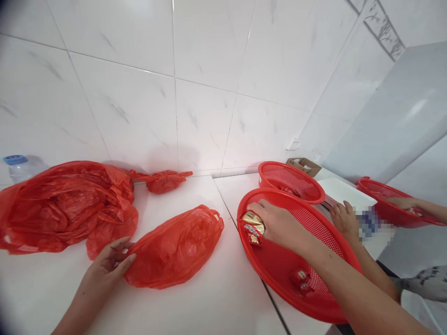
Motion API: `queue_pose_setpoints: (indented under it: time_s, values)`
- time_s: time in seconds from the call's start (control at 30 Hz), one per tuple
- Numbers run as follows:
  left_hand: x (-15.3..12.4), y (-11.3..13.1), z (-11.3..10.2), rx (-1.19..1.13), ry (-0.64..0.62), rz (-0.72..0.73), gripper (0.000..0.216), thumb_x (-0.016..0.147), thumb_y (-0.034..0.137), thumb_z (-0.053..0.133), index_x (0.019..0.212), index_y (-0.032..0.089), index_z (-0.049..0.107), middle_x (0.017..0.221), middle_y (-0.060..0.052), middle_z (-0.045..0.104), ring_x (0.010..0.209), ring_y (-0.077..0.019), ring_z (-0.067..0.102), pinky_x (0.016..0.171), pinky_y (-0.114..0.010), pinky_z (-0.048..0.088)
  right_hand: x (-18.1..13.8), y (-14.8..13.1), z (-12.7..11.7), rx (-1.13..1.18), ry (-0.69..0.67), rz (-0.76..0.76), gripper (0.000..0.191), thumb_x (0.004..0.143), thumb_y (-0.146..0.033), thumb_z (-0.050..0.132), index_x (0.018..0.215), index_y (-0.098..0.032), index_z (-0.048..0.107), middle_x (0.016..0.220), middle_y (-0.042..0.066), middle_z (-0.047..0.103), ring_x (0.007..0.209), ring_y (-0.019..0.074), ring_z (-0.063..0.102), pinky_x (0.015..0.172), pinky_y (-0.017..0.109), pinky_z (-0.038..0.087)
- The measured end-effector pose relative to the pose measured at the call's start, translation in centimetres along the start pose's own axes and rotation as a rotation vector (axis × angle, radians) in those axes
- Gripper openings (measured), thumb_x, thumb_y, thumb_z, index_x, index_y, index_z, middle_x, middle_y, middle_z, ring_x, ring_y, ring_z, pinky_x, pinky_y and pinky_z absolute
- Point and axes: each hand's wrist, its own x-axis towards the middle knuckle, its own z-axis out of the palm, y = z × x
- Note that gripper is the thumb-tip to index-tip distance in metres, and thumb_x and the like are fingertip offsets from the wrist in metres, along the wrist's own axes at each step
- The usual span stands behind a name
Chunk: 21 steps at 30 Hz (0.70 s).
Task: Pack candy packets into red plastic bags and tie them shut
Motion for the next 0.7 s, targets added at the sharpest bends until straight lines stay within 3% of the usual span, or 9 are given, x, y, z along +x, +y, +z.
queue_pose_setpoints:
  time_s: [0.13, 0.27, 0.37, 0.43, 0.5, 0.6, 0.7]
  values:
    - [-0.1, 0.3, 0.0, -0.030, 0.005, -0.015, 0.058, 0.060, 0.050, 0.072, 0.110, 0.024, 0.058, 0.103, -0.005, 0.064, 0.077, -0.0195, 0.061, 0.064, -0.032, 0.055, 2.8, -4.7, -0.6, 0.077, -0.109, -0.224, 0.032, 0.079, -0.022, 0.056, 0.110, -0.025, 0.051, 0.096, 0.002, 0.054, 0.070, 0.0116, 0.053, 0.057, 0.021, 0.037]
    - [0.0, 0.4, 0.1, -0.060, 0.013, -0.029, 0.061, 0.058, 0.051, 0.073, 0.109, 0.022, 0.058, 0.102, -0.006, 0.064, 0.074, -0.0191, 0.061, 0.063, -0.032, 0.055, 6.2, -8.4, 2.7, 0.084, -0.237, -0.462, 0.035, 0.076, -0.023, 0.060, 0.110, -0.025, 0.049, 0.096, 0.002, 0.052, 0.072, 0.0123, 0.053, 0.057, 0.021, 0.036]
    - [0.1, 0.1, 0.1, -0.048, 0.006, -0.024, 0.062, 0.059, 0.053, 0.071, 0.111, 0.022, 0.057, 0.102, -0.006, 0.063, 0.076, -0.0191, 0.061, 0.064, -0.032, 0.055, 8.4, -9.7, 4.7, 0.080, -0.291, -0.534, 0.053, 0.072, -0.022, 0.062, 0.120, -0.026, 0.043, 0.100, 0.003, 0.052, 0.075, 0.0148, 0.053, 0.056, 0.022, 0.036]
    - [0.1, 0.0, 0.1, -0.021, 0.004, -0.008, 0.062, 0.060, 0.054, 0.070, 0.111, 0.023, 0.056, 0.103, -0.006, 0.062, 0.077, -0.0183, 0.060, 0.065, -0.031, 0.055, 9.0, -9.7, 4.7, 0.108, -0.299, -0.511, 0.066, 0.069, -0.026, 0.065, 0.129, -0.028, 0.036, 0.104, 0.004, 0.052, 0.074, 0.0156, 0.054, 0.056, 0.024, 0.037]
    - [0.1, -0.1, 0.1, -0.007, 0.002, -0.004, 0.062, 0.061, 0.054, 0.069, 0.112, 0.023, 0.055, 0.103, -0.005, 0.061, 0.075, -0.0176, 0.059, 0.065, -0.031, 0.054, 8.8, -9.1, 3.4, 0.155, -0.264, -0.444, 0.066, 0.070, -0.030, 0.065, 0.130, -0.030, 0.037, 0.108, 0.004, 0.052, 0.075, 0.0157, 0.054, 0.060, 0.025, 0.039]
    - [0.1, 0.0, 0.2, -0.027, -0.001, -0.014, 0.062, 0.060, 0.053, 0.070, 0.112, 0.023, 0.055, 0.102, -0.005, 0.061, 0.073, -0.0179, 0.059, 0.064, -0.032, 0.055, 7.0, -7.0, 0.6, 0.219, -0.154, -0.264, 0.034, 0.078, -0.028, 0.057, 0.111, -0.027, 0.052, 0.100, 0.001, 0.057, 0.076, 0.0144, 0.054, 0.066, 0.026, 0.039]
    - [0.0, 0.0, 0.2, -0.020, -0.011, -0.028, 0.061, 0.061, 0.053, 0.071, 0.112, 0.024, 0.055, 0.101, -0.005, 0.062, 0.074, -0.0187, 0.060, 0.063, -0.032, 0.055, 3.7, -3.2, -0.6, 0.214, -0.105, -0.039, 0.006, 0.082, -0.025, 0.050, 0.081, -0.023, 0.055, 0.075, -0.001, 0.058, 0.065, 0.0129, 0.050, 0.058, 0.025, 0.035]
